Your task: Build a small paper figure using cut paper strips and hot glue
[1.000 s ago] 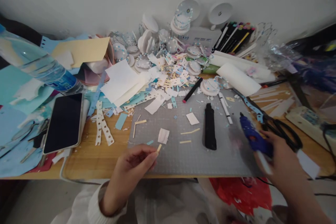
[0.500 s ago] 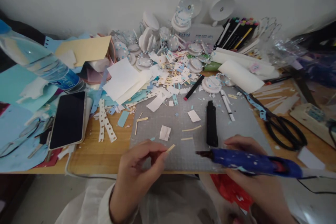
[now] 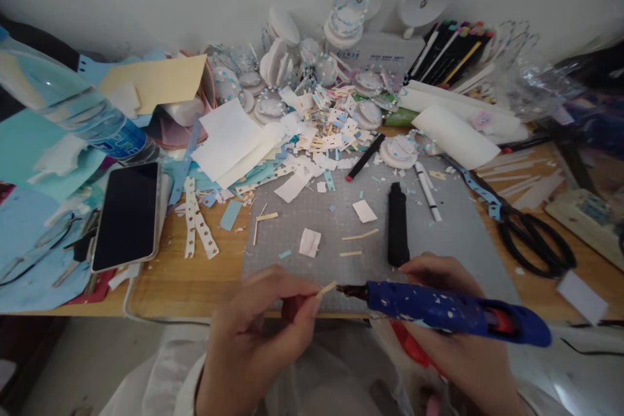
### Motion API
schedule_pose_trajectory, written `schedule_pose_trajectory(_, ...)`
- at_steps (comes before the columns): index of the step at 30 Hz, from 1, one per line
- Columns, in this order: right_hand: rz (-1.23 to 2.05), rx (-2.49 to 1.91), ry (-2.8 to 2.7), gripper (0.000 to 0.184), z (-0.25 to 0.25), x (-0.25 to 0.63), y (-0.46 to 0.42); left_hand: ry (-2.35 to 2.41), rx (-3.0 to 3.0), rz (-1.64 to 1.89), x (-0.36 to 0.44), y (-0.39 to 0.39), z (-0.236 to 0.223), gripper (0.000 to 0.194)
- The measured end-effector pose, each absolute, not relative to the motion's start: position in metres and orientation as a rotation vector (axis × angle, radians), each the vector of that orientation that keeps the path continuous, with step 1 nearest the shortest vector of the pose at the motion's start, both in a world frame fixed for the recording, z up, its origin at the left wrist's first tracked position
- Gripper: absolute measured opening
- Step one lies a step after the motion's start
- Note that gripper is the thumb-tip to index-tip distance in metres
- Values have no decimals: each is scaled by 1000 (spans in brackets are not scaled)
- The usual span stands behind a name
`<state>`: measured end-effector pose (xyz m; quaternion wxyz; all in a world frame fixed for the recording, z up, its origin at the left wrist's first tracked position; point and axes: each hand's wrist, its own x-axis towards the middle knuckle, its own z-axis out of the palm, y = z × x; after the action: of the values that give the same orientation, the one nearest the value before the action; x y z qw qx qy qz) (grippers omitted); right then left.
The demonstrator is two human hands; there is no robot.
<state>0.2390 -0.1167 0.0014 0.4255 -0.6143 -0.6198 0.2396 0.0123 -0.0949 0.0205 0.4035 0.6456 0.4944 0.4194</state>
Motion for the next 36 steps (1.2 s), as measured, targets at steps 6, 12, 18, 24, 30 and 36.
schedule_pose_trajectory(6,624,-1498,-1525,23,4,238,-116,1242,1644,1055,13,-96,18,17)
schedule_pose_trajectory(12,607,-1502,-1539,24,2,241,-117,1248,1670,1060,14,-95,20,18)
schedule_pose_trajectory(18,550,-1512,-1569,24,2,242,-116,1233,1698,1073,15,-94,20,17)
schedule_pose_trajectory(24,463,-1546,-1633,23,-1,244,-117,1192,1733,1085,16,-91,20,18)
schedule_pose_trajectory(30,187,-1733,-1541,17,-15,261,-114,1174,1651,1061,15,-91,8,19)
schedule_pose_trajectory(36,-481,-1857,-1113,31,-62,317,-106,1358,1789,1092,8,-89,-16,20)
